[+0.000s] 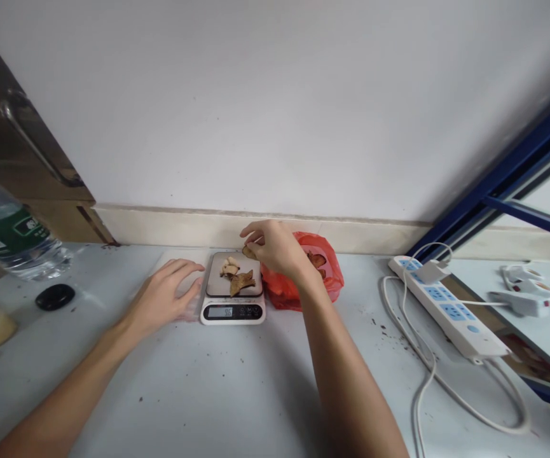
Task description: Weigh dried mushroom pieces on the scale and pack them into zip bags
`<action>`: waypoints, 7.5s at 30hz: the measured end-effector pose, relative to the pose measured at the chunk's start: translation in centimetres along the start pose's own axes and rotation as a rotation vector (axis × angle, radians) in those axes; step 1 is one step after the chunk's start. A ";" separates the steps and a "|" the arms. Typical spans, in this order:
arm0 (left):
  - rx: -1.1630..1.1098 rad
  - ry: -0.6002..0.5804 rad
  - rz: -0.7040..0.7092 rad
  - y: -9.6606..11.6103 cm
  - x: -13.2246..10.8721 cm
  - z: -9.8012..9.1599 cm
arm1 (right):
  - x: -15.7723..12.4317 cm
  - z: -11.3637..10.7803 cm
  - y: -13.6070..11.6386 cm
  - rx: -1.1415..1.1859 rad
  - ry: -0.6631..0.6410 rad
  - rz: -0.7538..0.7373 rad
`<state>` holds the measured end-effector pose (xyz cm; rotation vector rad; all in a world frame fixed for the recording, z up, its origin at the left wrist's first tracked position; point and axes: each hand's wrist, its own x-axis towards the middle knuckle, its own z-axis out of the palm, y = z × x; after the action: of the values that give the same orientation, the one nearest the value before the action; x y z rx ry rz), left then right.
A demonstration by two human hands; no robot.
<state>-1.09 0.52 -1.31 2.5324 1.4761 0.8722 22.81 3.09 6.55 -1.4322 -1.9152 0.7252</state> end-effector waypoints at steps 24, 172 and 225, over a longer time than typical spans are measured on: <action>-0.104 -0.162 0.017 -1.5 0.2 -3.1 | 1.0 3.0 0.5 -0.224 -0.131 0.025; -0.314 -0.402 0.101 0.9 6.3 -8.1 | -1.1 -0.6 -0.9 -0.015 -0.049 -0.468; -0.191 0.154 0.312 5.4 6.3 -6.6 | -1.9 -1.1 -3.0 -0.155 -0.007 -0.470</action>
<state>2.10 1.47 8.82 2.6380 0.9830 1.2109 22.18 0.59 9.21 -0.9998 -2.2372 0.3657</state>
